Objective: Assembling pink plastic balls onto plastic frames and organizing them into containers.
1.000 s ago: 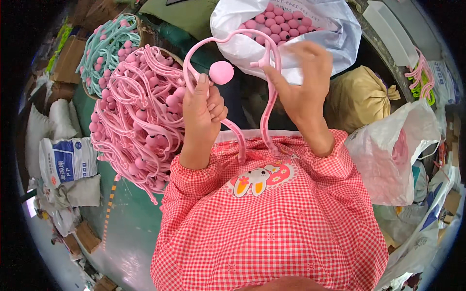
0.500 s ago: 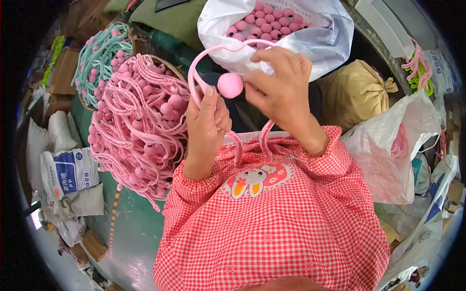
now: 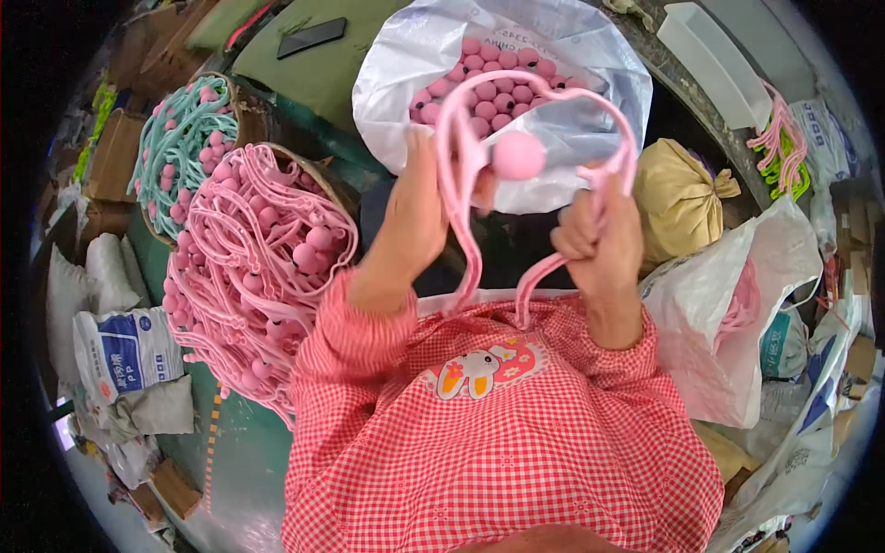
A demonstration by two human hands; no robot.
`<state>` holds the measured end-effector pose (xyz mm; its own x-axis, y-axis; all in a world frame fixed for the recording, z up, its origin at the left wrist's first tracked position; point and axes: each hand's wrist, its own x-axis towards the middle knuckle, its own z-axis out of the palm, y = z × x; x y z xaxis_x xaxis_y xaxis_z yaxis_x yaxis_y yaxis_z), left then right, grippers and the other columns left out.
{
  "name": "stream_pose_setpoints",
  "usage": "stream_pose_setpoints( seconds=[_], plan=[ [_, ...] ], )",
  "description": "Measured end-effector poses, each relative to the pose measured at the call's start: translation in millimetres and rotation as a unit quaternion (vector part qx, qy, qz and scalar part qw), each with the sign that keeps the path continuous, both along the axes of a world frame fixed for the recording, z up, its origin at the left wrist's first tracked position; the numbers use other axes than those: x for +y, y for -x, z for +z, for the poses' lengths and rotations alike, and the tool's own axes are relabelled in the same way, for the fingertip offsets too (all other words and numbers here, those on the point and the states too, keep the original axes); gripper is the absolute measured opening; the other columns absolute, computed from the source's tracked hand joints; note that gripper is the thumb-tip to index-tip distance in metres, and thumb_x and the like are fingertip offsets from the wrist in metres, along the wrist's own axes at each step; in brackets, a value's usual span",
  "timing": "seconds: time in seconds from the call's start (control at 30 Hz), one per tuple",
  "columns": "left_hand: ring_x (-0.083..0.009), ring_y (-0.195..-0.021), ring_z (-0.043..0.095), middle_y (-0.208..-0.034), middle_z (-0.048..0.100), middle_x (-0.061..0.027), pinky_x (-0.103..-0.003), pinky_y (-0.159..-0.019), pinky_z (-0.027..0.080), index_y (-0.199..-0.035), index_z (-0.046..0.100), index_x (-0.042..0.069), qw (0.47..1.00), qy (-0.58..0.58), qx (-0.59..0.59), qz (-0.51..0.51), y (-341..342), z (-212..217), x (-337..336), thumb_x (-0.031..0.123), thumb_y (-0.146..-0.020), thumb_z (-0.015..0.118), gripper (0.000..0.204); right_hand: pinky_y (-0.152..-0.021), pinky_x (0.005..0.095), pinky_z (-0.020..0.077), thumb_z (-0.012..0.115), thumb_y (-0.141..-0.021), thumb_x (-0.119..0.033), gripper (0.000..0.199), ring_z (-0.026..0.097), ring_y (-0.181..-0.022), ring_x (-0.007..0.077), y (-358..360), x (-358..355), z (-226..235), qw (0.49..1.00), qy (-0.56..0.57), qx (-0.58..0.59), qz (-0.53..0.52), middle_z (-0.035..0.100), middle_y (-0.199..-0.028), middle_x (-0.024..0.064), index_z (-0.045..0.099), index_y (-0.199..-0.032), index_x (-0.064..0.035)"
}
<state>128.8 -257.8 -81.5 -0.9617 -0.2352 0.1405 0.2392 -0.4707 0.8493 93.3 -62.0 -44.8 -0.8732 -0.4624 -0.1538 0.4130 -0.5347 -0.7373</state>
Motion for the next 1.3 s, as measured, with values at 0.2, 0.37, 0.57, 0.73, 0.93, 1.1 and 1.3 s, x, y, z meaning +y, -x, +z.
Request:
stream_pose_setpoints(
  seconds=[0.2, 0.37, 0.57, 0.73, 0.93, 1.1, 1.3],
  plan=[
    [-0.0226, -0.085, 0.065, -0.092, 0.067, -0.0083, -0.034, -0.077, 0.051, -0.098, 0.067, 0.002, 0.882, 0.468, -0.011, -0.061, 188.9, -32.1, 6.5, 0.029, -0.093, 0.052, 0.032, -0.038, 0.0209, 0.0196, 0.034, -0.104, -0.03, 0.033, 0.023, -0.04, 0.0055, 13.8, 65.2, -15.2, 0.995, 0.044, 0.022, -0.086, 0.031, -0.054, -0.0038, 0.056, -0.116, -0.0076],
    [-0.0283, -0.085, 0.067, -0.092, 0.069, -0.011, -0.038, -0.077, 0.052, -0.101, 0.07, 0.009, 0.753, 0.658, 0.011, 0.006, 305.4, -144.8, 1.1, 0.027, -0.088, 0.054, 0.027, -0.038, 0.0206, 0.0201, 0.031, -0.105, -0.03, 0.035, 0.024, -0.04, 0.0059, -0.4, 59.8, -12.7, 0.997, 0.057, 0.014, -0.055, 0.032, -0.054, -0.0028, 0.055, -0.12, -0.0089],
    [-0.0322, -0.09, 0.066, -0.097, 0.068, -0.0136, -0.049, -0.081, 0.047, -0.092, 0.069, 0.012, 0.511, 0.851, 0.07, -0.1, 303.9, -105.6, 66.0, 0.028, -0.083, 0.054, 0.023, -0.037, 0.0212, 0.0201, 0.03, -0.105, -0.033, 0.036, 0.024, -0.04, 0.0066, 0.0, 81.6, -18.7, 0.995, 0.043, 0.015, -0.091, 0.034, -0.054, -0.0018, 0.053, -0.12, -0.0091],
    [-0.0341, -0.091, 0.064, -0.096, 0.068, -0.0152, -0.047, -0.079, 0.048, -0.092, 0.068, 0.007, 0.766, 0.594, 0.217, 0.116, 297.1, -94.2, 59.9, 0.027, -0.085, 0.054, 0.025, -0.038, 0.0229, 0.0191, 0.037, -0.104, -0.034, 0.033, 0.024, -0.04, 0.0068, 3.6, 67.3, -7.9, 0.994, 0.07, 0.018, -0.084, 0.033, -0.055, -0.0008, 0.052, -0.118, -0.0082],
    [-0.0288, -0.09, 0.064, -0.096, 0.068, -0.0141, -0.04, -0.076, 0.049, -0.096, 0.066, 0.005, 0.84, 0.525, 0.135, 0.042, 245.3, -52.6, 42.6, 0.022, -0.086, 0.055, 0.023, -0.038, 0.0225, 0.0202, 0.037, -0.104, -0.032, 0.03, 0.024, -0.04, 0.0073, -8.2, 35.6, 16.3, 0.992, 0.084, 0.007, -0.092, 0.033, -0.055, -0.0005, 0.052, -0.114, -0.0087],
    [-0.0244, -0.089, 0.064, -0.096, 0.068, -0.0132, -0.035, -0.074, 0.049, -0.1, 0.064, 0.003, 0.888, 0.453, 0.053, -0.052, 206.9, -27.3, 34.4, 0.018, -0.087, 0.056, 0.021, -0.038, 0.0214, 0.0206, 0.035, -0.103, -0.034, 0.034, 0.025, -0.04, 0.0069, -21.3, 59.1, 21.8, 0.991, 0.061, 0.049, -0.104, 0.031, -0.053, -0.0031, 0.057, -0.114, -0.0101],
    [-0.0188, -0.088, 0.064, -0.099, 0.066, -0.0122, -0.028, -0.072, 0.051, -0.107, 0.06, 0.001, 0.953, 0.061, -0.139, -0.263, 170.2, 13.1, 6.2, 0.013, -0.088, 0.058, 0.023, -0.039, 0.0205, 0.0209, 0.037, -0.103, -0.031, 0.031, 0.025, -0.041, 0.0061, -5.0, 69.4, 19.2, 0.984, 0.048, 0.047, -0.167, 0.032, -0.055, -0.0037, 0.056, -0.115, -0.0094]
  ],
)
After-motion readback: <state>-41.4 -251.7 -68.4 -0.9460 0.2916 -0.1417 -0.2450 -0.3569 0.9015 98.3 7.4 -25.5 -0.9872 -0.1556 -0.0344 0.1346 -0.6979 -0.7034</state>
